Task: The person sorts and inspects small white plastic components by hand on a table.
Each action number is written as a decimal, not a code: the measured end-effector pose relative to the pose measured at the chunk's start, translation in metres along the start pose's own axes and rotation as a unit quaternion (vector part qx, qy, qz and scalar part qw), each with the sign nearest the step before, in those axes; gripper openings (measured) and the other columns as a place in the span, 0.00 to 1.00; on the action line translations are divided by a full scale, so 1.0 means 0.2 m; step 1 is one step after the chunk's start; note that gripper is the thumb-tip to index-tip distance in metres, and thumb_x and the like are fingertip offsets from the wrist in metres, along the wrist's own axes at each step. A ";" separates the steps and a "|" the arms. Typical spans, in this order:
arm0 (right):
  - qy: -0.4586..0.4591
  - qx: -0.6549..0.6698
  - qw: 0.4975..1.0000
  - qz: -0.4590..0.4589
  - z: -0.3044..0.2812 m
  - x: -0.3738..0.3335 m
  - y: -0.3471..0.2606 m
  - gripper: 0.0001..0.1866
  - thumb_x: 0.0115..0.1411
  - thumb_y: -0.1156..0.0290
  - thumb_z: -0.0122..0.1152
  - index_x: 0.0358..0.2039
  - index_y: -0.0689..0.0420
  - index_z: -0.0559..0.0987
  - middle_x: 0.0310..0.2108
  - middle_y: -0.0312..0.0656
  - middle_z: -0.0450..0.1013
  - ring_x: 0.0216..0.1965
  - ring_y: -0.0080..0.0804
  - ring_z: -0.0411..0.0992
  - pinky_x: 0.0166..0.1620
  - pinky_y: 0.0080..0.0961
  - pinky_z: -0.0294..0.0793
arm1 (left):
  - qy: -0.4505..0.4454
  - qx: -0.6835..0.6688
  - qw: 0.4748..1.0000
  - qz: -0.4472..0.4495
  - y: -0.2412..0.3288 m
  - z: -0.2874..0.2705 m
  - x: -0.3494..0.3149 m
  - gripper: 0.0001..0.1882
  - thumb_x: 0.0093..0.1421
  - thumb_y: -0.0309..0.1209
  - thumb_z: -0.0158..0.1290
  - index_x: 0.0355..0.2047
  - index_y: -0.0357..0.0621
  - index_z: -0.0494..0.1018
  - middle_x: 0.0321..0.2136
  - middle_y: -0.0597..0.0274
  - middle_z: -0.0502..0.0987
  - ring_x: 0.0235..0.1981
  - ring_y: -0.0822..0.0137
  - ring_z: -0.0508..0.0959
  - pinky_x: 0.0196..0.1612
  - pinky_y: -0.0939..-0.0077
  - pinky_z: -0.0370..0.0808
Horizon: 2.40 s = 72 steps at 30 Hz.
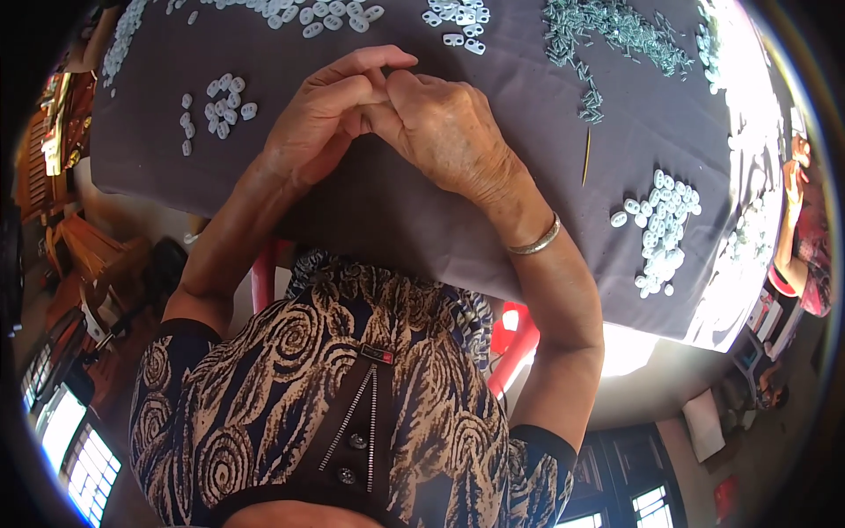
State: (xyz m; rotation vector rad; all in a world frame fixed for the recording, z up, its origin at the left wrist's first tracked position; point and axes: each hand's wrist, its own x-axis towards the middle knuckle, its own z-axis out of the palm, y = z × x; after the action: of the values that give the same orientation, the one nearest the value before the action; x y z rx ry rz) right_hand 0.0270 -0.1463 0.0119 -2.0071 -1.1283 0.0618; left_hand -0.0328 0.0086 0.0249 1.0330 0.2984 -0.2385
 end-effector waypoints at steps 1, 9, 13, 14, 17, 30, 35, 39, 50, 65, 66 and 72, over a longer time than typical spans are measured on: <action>0.001 0.000 1.000 -0.001 0.00 0.00 0.00 0.13 0.56 0.69 0.63 0.24 0.63 0.70 0.21 0.49 0.71 0.25 0.45 0.73 0.28 0.34 0.72 | 0.001 0.000 1.000 0.002 0.00 0.00 0.00 0.16 0.60 0.23 0.45 0.49 0.39 0.72 0.30 0.70 0.72 0.33 0.78 0.74 0.40 0.79 0.74; -0.008 0.029 0.999 -0.031 -0.01 0.00 -0.01 0.12 0.55 0.71 0.63 0.22 0.63 0.69 0.20 0.47 0.70 0.23 0.44 0.72 0.27 0.33 0.72 | 0.012 0.011 1.000 0.008 -0.02 0.01 -0.03 0.17 0.61 0.24 0.44 0.50 0.39 0.71 0.31 0.71 0.71 0.34 0.78 0.74 0.40 0.79 0.74; 0.001 0.023 0.999 -0.036 0.01 0.01 -0.01 0.12 0.54 0.71 0.64 0.23 0.62 0.70 0.19 0.45 0.70 0.23 0.43 0.72 0.26 0.33 0.71 | 0.016 0.012 0.999 0.028 -0.02 -0.01 -0.05 0.17 0.60 0.23 0.44 0.49 0.40 0.72 0.29 0.71 0.71 0.29 0.79 0.71 0.34 0.82 0.71; 0.010 0.017 0.999 -0.030 0.02 0.01 -0.01 0.12 0.53 0.71 0.65 0.24 0.61 0.70 0.19 0.44 0.70 0.23 0.43 0.72 0.25 0.33 0.71 | 0.016 0.043 0.997 0.054 -0.02 -0.02 -0.05 0.17 0.60 0.22 0.44 0.49 0.40 0.72 0.28 0.71 0.71 0.27 0.80 0.70 0.32 0.83 0.70; 0.017 -0.056 0.998 -0.033 0.00 0.02 -0.03 0.12 0.52 0.69 0.67 0.25 0.59 0.71 0.18 0.41 0.69 0.20 0.37 0.71 0.25 0.30 0.71 | 0.022 0.085 0.990 0.110 -0.03 -0.04 -0.05 0.16 0.60 0.22 0.46 0.48 0.41 0.72 0.26 0.71 0.70 0.25 0.80 0.68 0.29 0.85 0.67; 0.276 0.334 0.863 0.260 -0.26 0.07 0.11 0.24 0.67 0.55 0.46 0.18 0.57 0.68 0.11 0.30 0.55 0.10 0.15 0.49 0.14 0.14 0.47 | 0.221 0.591 0.735 0.251 0.22 -0.39 -0.25 0.05 0.56 0.23 0.53 0.33 0.40 0.76 0.24 0.64 0.73 0.25 0.72 0.73 0.28 0.78 0.69; 0.209 0.349 0.878 0.251 -0.32 0.07 0.13 0.27 0.69 0.56 0.42 0.12 0.52 0.57 0.10 0.28 0.49 0.10 0.15 0.43 0.13 0.18 0.40 | 0.269 0.641 0.675 0.245 0.31 -0.41 -0.26 0.04 0.55 0.22 0.53 0.31 0.39 0.75 0.25 0.62 0.73 0.25 0.67 0.76 0.27 0.75 0.71; 0.188 0.280 0.911 0.239 -0.31 0.08 0.09 0.28 0.68 0.56 0.47 0.11 0.51 0.57 0.10 0.27 0.50 0.11 0.13 0.45 0.14 0.18 0.41 | 0.253 0.579 0.694 0.344 0.31 -0.34 -0.20 0.05 0.53 0.21 0.54 0.31 0.41 0.75 0.25 0.60 0.74 0.23 0.64 0.76 0.26 0.72 0.71; 0.064 -0.023 0.995 -0.077 0.02 0.48 0.14 0.07 0.54 0.71 0.63 0.29 0.57 0.74 0.24 0.37 0.68 0.26 0.30 0.70 0.30 0.28 0.69 | 0.226 0.547 0.732 0.336 0.13 -0.20 -0.04 0.07 0.52 0.17 0.54 0.33 0.38 0.73 0.24 0.60 0.73 0.23 0.68 0.75 0.25 0.76 0.70; -0.067 -0.004 0.996 -0.057 -0.13 0.18 0.08 0.12 0.47 0.84 0.62 0.34 0.59 0.75 0.31 0.39 0.68 0.32 0.36 0.70 0.35 0.29 0.72 | 0.099 0.571 0.755 0.307 0.02 -0.08 0.01 0.15 0.50 0.19 0.54 0.40 0.43 0.71 0.28 0.58 0.73 0.26 0.58 0.77 0.29 0.69 0.73; -0.074 0.020 0.996 -0.040 -0.18 0.16 0.08 0.13 0.47 0.84 0.62 0.35 0.59 0.75 0.31 0.39 0.69 0.32 0.34 0.70 0.36 0.27 0.72 | 0.083 0.585 0.743 0.315 0.01 -0.06 0.02 0.14 0.51 0.20 0.53 0.39 0.42 0.71 0.28 0.58 0.73 0.27 0.58 0.77 0.29 0.68 0.73; 0.168 0.143 0.968 0.119 -0.40 -0.04 0.18 0.05 0.57 0.82 0.60 0.34 0.58 0.78 0.33 0.28 0.72 0.34 0.15 0.66 0.36 0.14 0.67 | 0.066 0.602 0.728 0.322 0.09 -0.03 0.08 0.10 0.52 0.22 0.50 0.36 0.43 0.72 0.30 0.54 0.74 0.30 0.52 0.77 0.33 0.61 0.74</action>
State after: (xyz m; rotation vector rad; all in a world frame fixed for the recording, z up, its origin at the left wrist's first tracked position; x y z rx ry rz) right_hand 0.0798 -0.2119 0.0396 -1.7999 -0.6219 0.0050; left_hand -0.0128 0.0217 0.0298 2.3897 -0.1728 0.3589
